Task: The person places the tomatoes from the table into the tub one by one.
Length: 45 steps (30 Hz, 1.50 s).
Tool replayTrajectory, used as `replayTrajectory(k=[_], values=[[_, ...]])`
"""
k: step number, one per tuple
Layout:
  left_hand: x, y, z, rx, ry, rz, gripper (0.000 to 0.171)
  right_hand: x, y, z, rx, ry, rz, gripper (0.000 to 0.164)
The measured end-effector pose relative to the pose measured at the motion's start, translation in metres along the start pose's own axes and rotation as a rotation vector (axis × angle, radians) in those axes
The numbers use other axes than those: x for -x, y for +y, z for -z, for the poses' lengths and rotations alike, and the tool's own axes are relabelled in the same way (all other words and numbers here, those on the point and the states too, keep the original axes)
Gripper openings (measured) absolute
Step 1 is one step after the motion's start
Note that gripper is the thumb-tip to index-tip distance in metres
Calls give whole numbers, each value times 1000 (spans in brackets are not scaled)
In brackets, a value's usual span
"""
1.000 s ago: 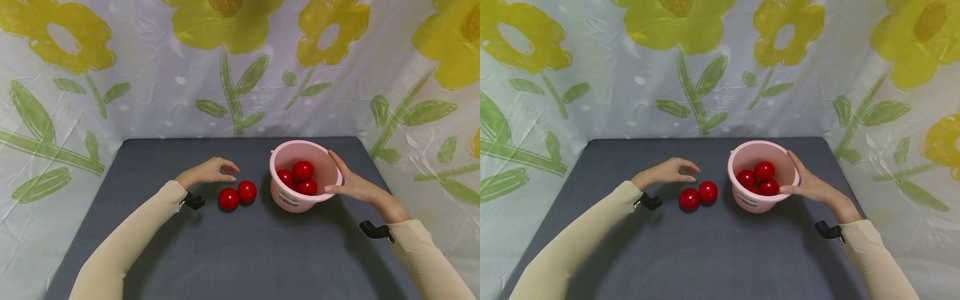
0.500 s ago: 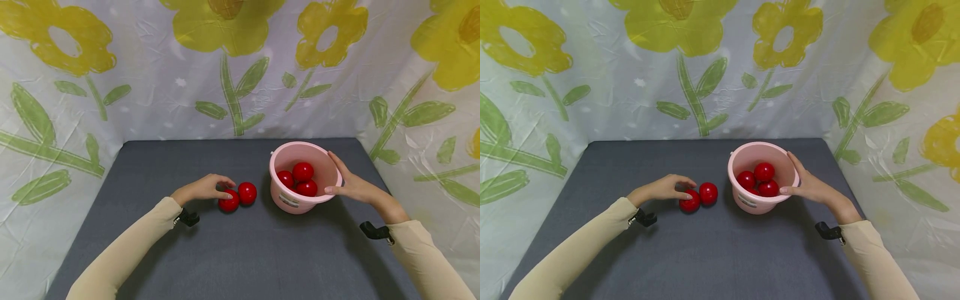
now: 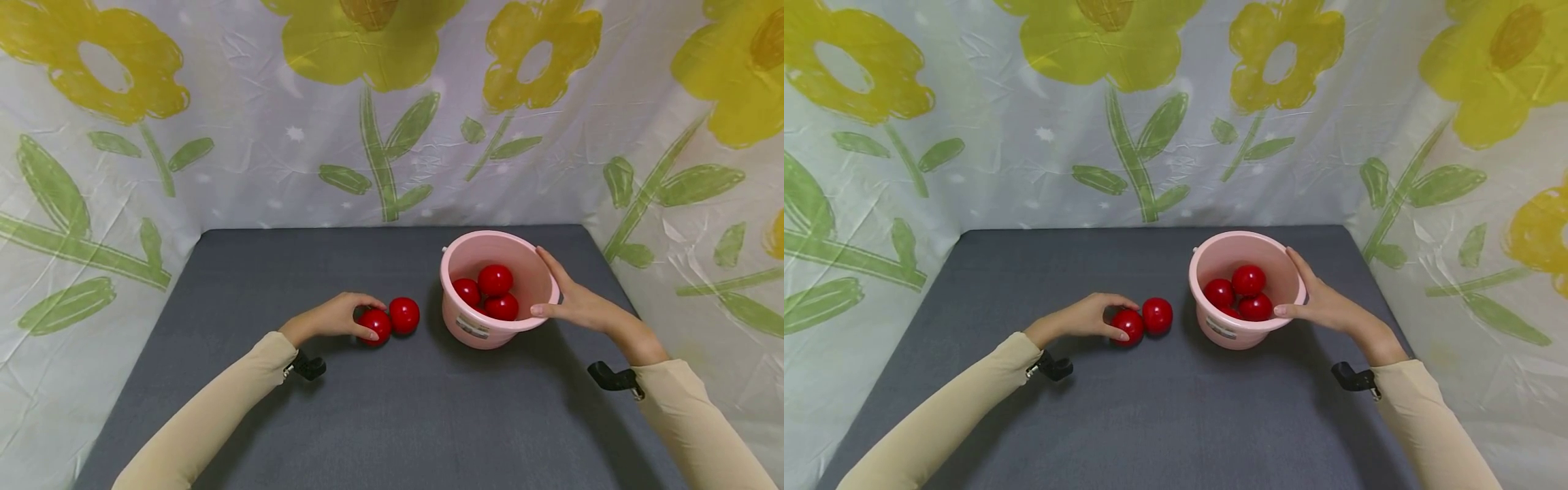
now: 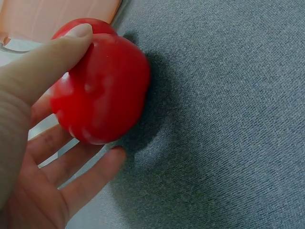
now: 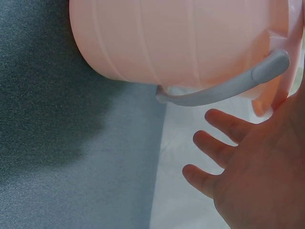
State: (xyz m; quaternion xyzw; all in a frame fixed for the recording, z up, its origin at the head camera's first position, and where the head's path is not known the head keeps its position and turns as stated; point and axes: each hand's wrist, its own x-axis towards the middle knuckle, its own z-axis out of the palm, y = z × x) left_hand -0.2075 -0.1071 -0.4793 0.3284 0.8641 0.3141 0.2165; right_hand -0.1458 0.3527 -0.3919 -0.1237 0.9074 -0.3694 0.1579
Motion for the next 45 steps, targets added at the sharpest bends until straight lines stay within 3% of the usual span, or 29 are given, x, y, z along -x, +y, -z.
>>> replayTrajectory(k=[8,17,30,39,45], values=[[1,-1,1,-9,12,-18,54,-1,0,0,7,0,-3,111],[4,4,15,-16,13,5,53,-1,1,0,3,6,9,111],[0,24,55,9,47,-13,57,-2,2,0,2,2,24,113],[-9,50,86,1,62,-13,56,-1,1,0,3,-7,11,112],[-18,66,107,-45,66,-56,54,-1,1,0,-1,-11,15,111]])
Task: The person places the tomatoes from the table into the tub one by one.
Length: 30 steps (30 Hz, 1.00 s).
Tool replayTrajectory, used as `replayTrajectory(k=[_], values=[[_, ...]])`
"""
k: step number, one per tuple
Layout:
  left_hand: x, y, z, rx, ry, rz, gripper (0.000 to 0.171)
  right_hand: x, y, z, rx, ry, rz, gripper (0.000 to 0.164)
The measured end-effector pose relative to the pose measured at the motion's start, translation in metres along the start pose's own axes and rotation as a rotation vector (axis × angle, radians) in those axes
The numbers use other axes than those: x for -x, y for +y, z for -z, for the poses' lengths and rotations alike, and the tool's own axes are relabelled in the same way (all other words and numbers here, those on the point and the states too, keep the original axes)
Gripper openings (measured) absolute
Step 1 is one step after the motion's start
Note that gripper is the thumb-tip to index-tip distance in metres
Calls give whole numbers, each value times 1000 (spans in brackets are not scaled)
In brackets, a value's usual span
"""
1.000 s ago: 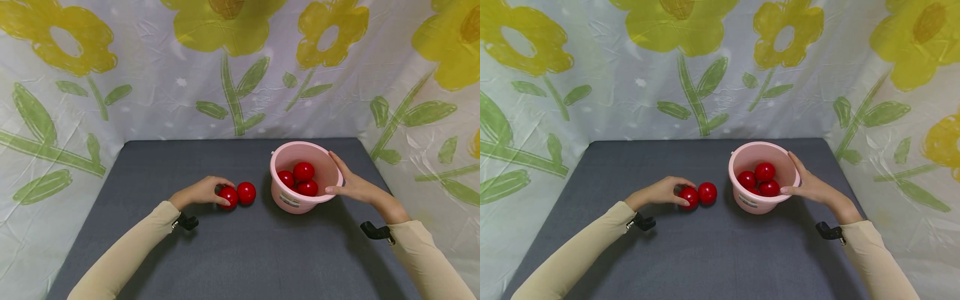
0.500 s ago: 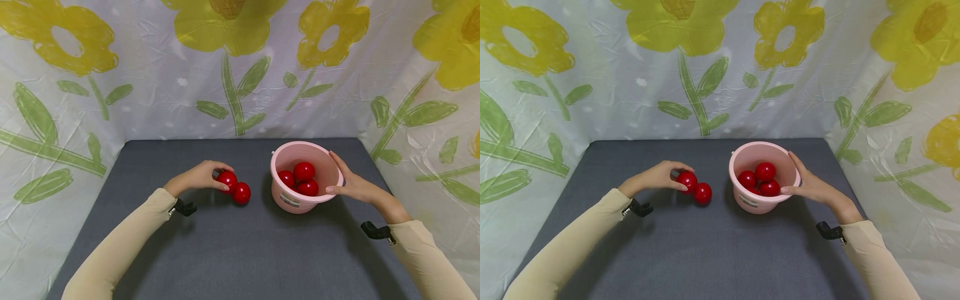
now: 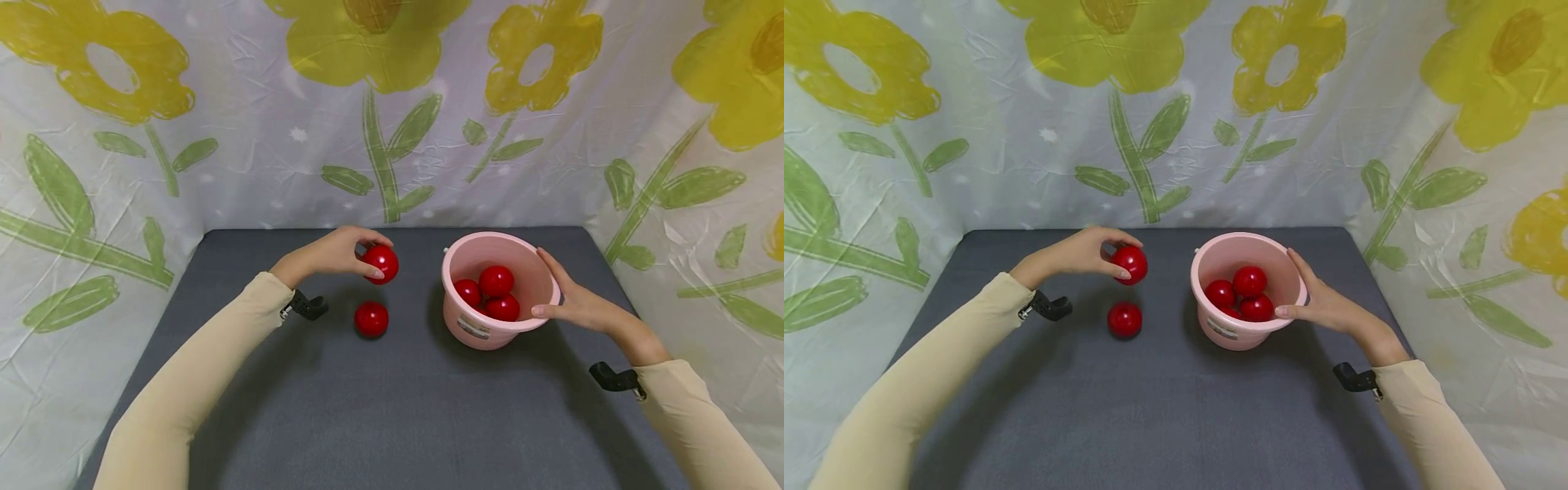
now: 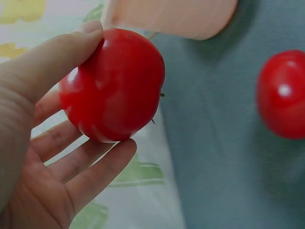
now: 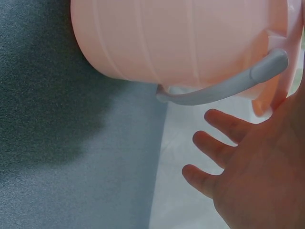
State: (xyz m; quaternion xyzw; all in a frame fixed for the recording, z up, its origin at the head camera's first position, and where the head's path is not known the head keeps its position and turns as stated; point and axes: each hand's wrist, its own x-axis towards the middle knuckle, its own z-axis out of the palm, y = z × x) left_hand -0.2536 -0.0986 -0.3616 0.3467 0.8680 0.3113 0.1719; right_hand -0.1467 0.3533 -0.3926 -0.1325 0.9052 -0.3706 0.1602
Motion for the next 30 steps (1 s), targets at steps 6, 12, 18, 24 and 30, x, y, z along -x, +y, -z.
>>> replayTrajectory(k=[6,12,18,24,30], values=[[-9,16,16,-36,10,-12,56,0,0,-1,-5,-3,-4,111],[-22,27,21,-34,41,-10,56,0,0,-1,6,0,-15,111],[-46,44,27,-39,37,-48,57,0,-1,0,13,0,-23,111],[-74,61,30,-45,36,-67,58,-1,0,1,14,-2,-28,111],[-98,75,29,-20,6,-24,60,-1,0,1,7,-4,-29,112]])
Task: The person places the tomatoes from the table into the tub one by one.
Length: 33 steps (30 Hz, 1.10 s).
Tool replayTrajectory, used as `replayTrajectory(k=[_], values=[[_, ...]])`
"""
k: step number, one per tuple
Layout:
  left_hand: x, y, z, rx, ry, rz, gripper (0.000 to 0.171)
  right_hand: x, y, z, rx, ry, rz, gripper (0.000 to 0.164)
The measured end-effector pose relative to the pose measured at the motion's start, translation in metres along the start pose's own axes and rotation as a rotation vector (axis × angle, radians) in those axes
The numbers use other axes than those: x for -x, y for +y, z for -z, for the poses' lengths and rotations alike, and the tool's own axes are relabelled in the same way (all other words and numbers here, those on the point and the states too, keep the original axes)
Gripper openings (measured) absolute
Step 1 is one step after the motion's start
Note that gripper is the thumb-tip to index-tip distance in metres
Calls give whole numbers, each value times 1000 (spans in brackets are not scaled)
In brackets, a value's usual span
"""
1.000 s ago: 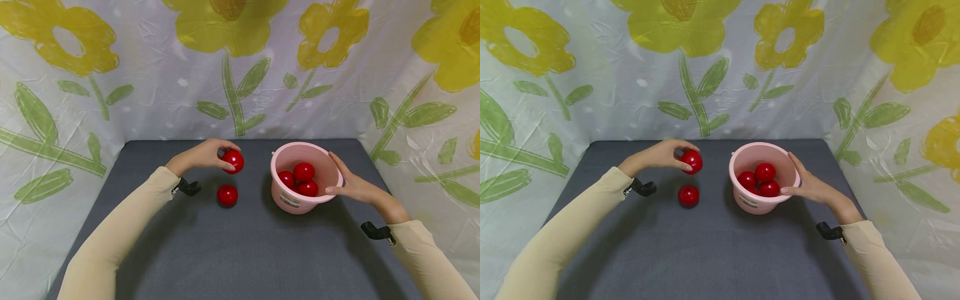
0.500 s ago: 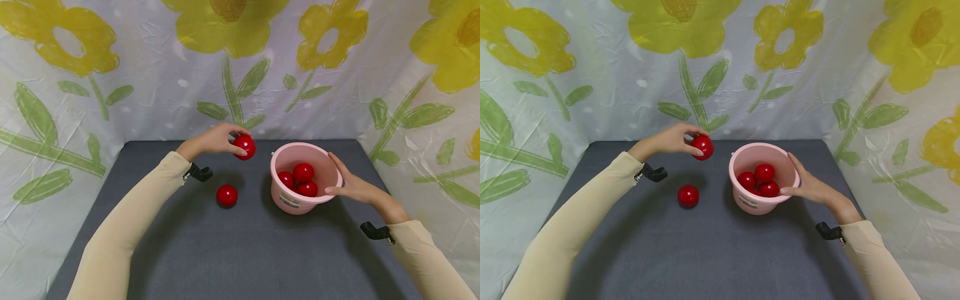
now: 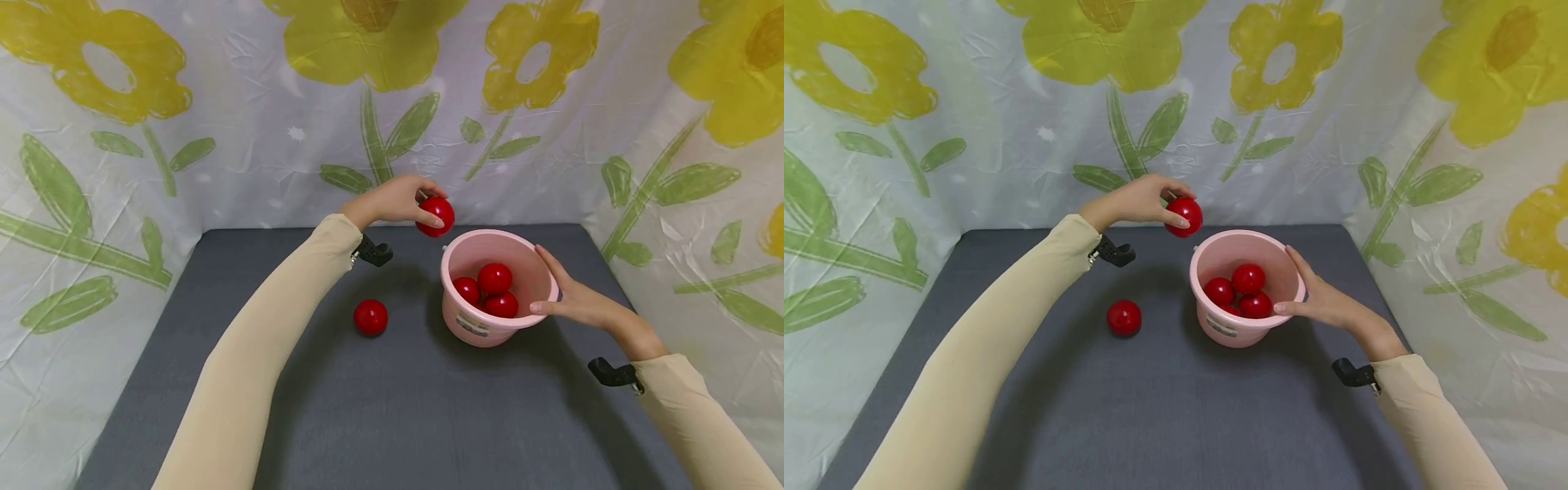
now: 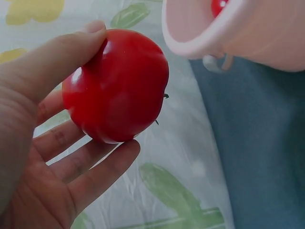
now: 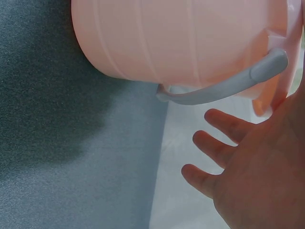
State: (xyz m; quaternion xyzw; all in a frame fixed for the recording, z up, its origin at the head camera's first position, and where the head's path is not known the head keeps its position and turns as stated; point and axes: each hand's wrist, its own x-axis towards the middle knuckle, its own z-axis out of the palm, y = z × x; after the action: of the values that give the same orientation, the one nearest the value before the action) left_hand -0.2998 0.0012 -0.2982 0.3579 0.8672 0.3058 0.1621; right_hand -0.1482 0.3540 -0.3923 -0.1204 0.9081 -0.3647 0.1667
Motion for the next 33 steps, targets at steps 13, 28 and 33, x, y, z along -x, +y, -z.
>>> replayTrajectory(k=[13,28,33], values=[[-47,47,-29,-58,-65,-69,60,0,0,1,-12,-7,-14,110],[-62,77,-70,-127,-193,-131,54,-2,1,3,-5,-28,-11,111],[-66,78,-78,-90,-227,-151,52,-2,1,3,-3,-25,-9,111]])
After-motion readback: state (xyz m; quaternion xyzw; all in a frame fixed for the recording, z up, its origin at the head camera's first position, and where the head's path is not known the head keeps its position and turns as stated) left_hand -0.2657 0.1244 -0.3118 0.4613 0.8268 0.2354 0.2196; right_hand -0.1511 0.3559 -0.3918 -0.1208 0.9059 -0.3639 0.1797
